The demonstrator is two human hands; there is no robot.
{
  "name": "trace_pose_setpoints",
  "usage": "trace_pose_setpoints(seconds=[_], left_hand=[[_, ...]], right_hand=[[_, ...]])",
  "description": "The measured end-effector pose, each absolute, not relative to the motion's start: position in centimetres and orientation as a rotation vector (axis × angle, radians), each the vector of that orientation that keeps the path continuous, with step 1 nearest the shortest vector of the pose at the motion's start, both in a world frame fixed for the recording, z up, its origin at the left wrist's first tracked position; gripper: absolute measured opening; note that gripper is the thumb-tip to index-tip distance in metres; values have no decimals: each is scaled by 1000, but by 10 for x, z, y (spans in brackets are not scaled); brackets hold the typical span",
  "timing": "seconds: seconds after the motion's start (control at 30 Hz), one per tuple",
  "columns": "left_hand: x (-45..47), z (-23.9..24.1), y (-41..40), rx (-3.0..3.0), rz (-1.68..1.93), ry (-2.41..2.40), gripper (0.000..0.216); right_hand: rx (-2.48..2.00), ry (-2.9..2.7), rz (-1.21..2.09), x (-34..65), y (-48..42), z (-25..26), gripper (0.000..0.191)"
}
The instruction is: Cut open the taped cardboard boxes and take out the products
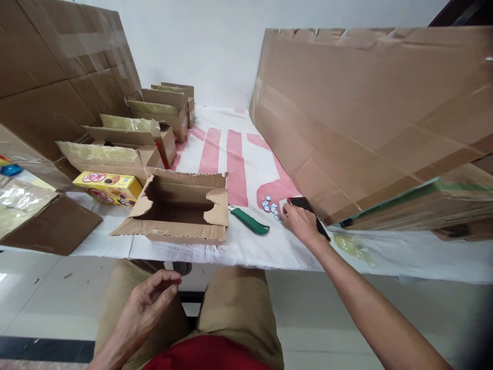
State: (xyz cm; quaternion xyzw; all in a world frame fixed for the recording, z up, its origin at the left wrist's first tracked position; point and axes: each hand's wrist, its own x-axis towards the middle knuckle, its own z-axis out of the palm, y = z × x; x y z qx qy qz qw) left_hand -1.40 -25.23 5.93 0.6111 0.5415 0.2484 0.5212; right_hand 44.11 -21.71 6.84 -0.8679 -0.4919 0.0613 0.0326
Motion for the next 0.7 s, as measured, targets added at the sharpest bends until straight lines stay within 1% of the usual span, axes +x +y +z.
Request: trace_pose_setpoints(seconds=[0.07, 0.13, 0.2, 0.23, 0.27, 0.33, 0.37, 0.43, 0.53, 0.6, 0.63, 0.7], left_hand=[[-30, 64, -250, 1413, 648, 1327, 36], [-44, 71, -246, 1383, 725, 1376, 37], [-51, 75, -240, 1349, 843, 1430, 41], [-50, 74, -237, 1308, 958, 1469, 47], [-46, 71, -231, 1263, 1049, 1472, 56], [-34, 61, -216, 1176, 1189, 1458, 74], [-26, 54, -206, 1150, 1245, 1444, 78], [-11, 44, -187, 1167, 1319, 1386, 75], [4, 39, -172, 1214, 1358, 1298, 68], [6, 39, -171, 1218, 1362, 1253, 62], [4, 38, -172, 1214, 1365, 1232, 59], [-3, 35, -176, 1202, 1368, 1202, 55]], right_hand=[[-2699, -1501, 158, 443, -220, 83, 25], [-2671, -1504, 107, 439, -228, 96, 34], [-2559, -1565, 59, 430, -237, 99, 40], [-2461, -1617, 77, 424, -240, 95, 42], [-2226, -1703, 173, 416, -241, 88, 52], [-1850, -1791, 358, 398, -235, 67, 95], [-1773, -1802, 436, 387, -227, 57, 109], [-1602, -1733, 578, 363, -207, 46, 124], [-1390, -1567, 746, 331, -177, 48, 132], [-1376, -1555, 772, 318, -167, 55, 137], [-1409, -1596, 740, 313, -165, 56, 138], [-1491, -1705, 570, 306, -166, 55, 137]])
